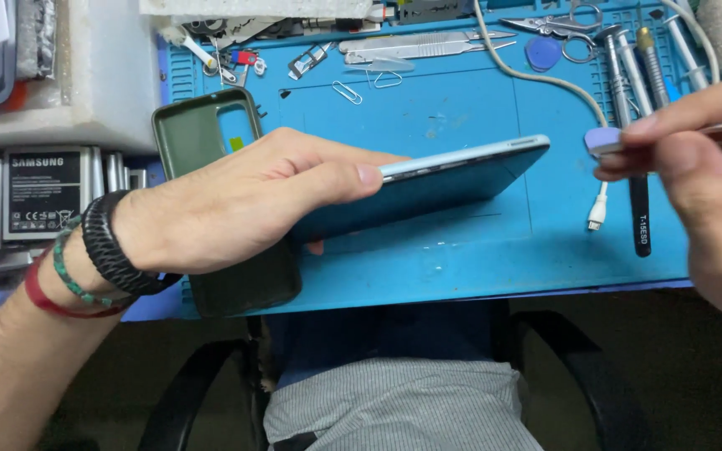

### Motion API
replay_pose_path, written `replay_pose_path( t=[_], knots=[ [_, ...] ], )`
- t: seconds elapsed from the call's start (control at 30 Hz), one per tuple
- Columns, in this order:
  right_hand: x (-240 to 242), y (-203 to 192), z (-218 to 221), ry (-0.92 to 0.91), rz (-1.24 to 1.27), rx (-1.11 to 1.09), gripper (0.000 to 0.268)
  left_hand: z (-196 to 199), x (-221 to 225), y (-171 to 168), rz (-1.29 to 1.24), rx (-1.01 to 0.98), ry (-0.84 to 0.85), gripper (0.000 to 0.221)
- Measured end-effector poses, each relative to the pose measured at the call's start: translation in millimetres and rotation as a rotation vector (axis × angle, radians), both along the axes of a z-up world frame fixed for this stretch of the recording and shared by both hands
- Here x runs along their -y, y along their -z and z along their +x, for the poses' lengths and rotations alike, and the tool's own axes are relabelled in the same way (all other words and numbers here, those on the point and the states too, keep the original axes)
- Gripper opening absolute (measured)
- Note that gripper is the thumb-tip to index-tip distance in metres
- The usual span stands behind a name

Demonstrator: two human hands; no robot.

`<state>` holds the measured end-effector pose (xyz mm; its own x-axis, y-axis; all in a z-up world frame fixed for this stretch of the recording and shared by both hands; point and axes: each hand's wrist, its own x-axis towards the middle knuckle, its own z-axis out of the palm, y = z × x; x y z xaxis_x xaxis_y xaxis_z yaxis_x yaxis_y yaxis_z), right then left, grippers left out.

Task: Prying open the back cover of a smartphone using a metal tool and a plastic pick on a repair bench.

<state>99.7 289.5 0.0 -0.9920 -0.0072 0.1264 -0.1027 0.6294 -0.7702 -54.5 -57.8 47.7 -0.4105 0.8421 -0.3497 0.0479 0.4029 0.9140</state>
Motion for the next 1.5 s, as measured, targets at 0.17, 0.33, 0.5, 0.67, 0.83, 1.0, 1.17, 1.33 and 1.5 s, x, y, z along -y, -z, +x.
replay_pose_path(
  t=[0.17, 0.33, 0.5, 0.67, 0.83, 1.0, 1.17, 1.33, 1.5],
  knots=[
    [18.8, -8.6, -12.1, -0.244, 0.252, -0.338, 0.019, -3.7, 1.8, -2.7, -0.111, -0.036, 0.023, 0.061],
    [19.0, -13.7, -21.8, -0.303, 0.237, -0.235, 0.026, -6.9, 2.8, -0.1, -0.073, -0.060, 0.047, 0.059],
    [12.0, -17.6, -28.1, -0.473, 0.175, -0.202, 0.045, -7.9, 2.0, -0.8, -0.102, -0.034, 0.027, 0.060],
    [-4.2, -14.4, -24.9, -0.534, 0.093, -0.138, 0.045, -9.9, 3.0, -1.3, -0.094, -0.038, 0.045, 0.060],
    [-4.6, -9.9, -16.4, -0.509, 0.236, -0.222, 0.054, -12.6, 6.1, 1.3, -0.098, -0.068, 0.065, 0.061],
    [-8.3, -13.2, -16.5, -0.547, 0.365, -0.277, 0.049, -14.3, 6.5, 5.1, -0.094, -0.124, 0.100, 0.062],
    [-6.8, -20.1, -20.1, -0.625, 0.424, -0.311, 0.060, -14.9, 8.2, 8.6, 0.040, -0.100, 0.125, 0.057],
    [-7.7, -20.6, -16.9, -0.572, 0.406, -0.238, 0.063, -14.7, 8.5, 5.4, -0.007, -0.109, 0.120, 0.060],
    [-47.1, 25.6, -29.6, -0.700, 0.404, -0.502, 0.044, -5.3, 9.9, 4.7, 0.164, -0.046, 0.197, 0.050]
  ],
)
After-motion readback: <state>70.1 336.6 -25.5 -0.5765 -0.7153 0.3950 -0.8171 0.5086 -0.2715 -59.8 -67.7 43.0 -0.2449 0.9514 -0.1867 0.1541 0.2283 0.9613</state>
